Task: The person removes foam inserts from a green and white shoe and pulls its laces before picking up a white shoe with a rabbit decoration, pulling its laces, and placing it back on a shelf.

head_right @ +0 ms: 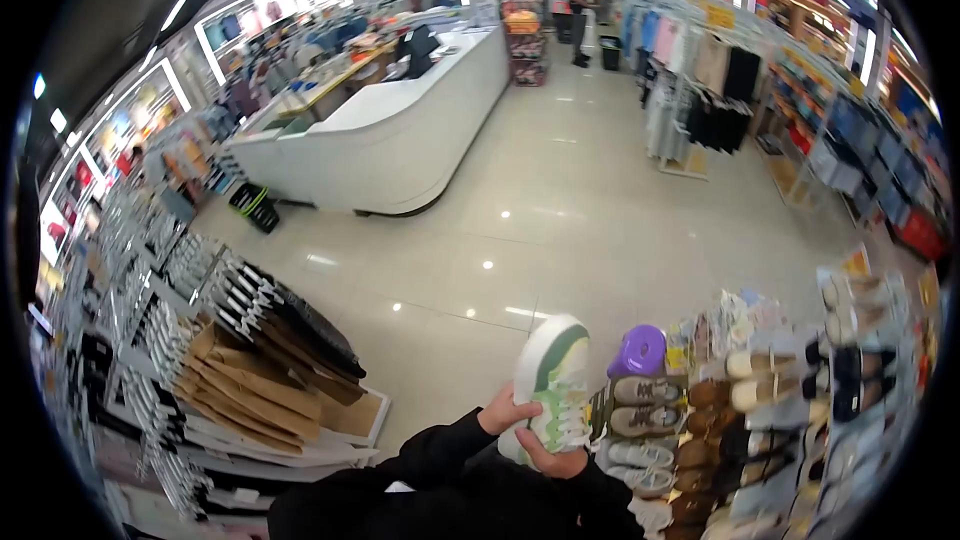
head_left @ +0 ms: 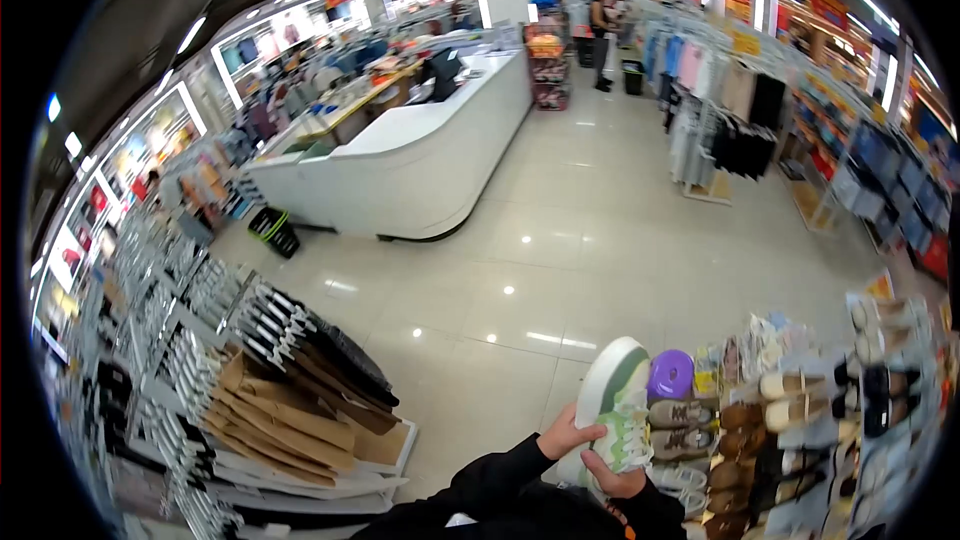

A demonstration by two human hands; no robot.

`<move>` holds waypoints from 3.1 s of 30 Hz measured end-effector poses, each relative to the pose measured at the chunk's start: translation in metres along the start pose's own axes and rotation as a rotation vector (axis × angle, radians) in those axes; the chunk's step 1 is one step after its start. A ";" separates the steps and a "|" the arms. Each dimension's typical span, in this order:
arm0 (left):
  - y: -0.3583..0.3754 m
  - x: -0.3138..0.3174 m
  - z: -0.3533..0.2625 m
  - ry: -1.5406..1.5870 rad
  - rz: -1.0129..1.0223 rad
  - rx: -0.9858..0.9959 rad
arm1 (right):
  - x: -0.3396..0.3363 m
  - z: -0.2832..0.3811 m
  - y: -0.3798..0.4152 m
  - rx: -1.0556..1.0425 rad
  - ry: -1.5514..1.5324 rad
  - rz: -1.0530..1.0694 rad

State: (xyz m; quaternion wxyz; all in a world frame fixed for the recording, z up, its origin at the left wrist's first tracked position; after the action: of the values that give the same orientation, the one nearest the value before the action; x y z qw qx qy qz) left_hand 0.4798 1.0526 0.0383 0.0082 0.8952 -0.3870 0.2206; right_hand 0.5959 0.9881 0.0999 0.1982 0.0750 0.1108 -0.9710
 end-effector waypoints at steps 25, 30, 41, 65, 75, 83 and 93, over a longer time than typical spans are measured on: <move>-0.366 -0.216 -0.044 -0.177 0.249 -0.079 | -0.225 -0.144 -0.284 -0.102 0.630 -0.226; -0.425 -0.230 -0.061 0.006 0.194 0.071 | -0.283 -0.118 -0.361 -0.104 0.767 -0.094; -0.604 -0.249 -0.029 0.090 0.033 0.087 | -0.456 -0.197 -0.460 -0.062 0.625 -0.083; -1.008 -0.157 0.082 0.400 0.463 -0.354 | -0.718 -0.292 -0.419 0.295 0.348 -0.534; -1.197 -0.162 0.126 0.522 0.833 -0.131 | -0.836 -0.303 -0.428 0.376 0.267 -0.482; -1.291 -0.148 0.144 0.614 0.998 0.103 | -0.929 -0.295 -0.452 0.583 -0.028 -0.444; -1.383 -0.057 0.190 0.719 0.943 0.052 | -1.054 -0.286 -0.414 0.475 0.276 -0.603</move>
State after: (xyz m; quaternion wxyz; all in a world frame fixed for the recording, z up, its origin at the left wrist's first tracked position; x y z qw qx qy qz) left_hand 1.4832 2.0252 0.0601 0.0177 0.4956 -0.7105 0.4993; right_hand 1.4186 1.8176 0.1005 -0.1350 0.2126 -0.0741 -0.9649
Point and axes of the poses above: each hand's wrist, its own y-axis away from the middle knuckle, its own x-axis out of the palm, z = x × y, the point moved 4 cm from there along -y, towards the middle knuckle, and after that the axes turned 11 degrees about z, right-handed, at the moved point
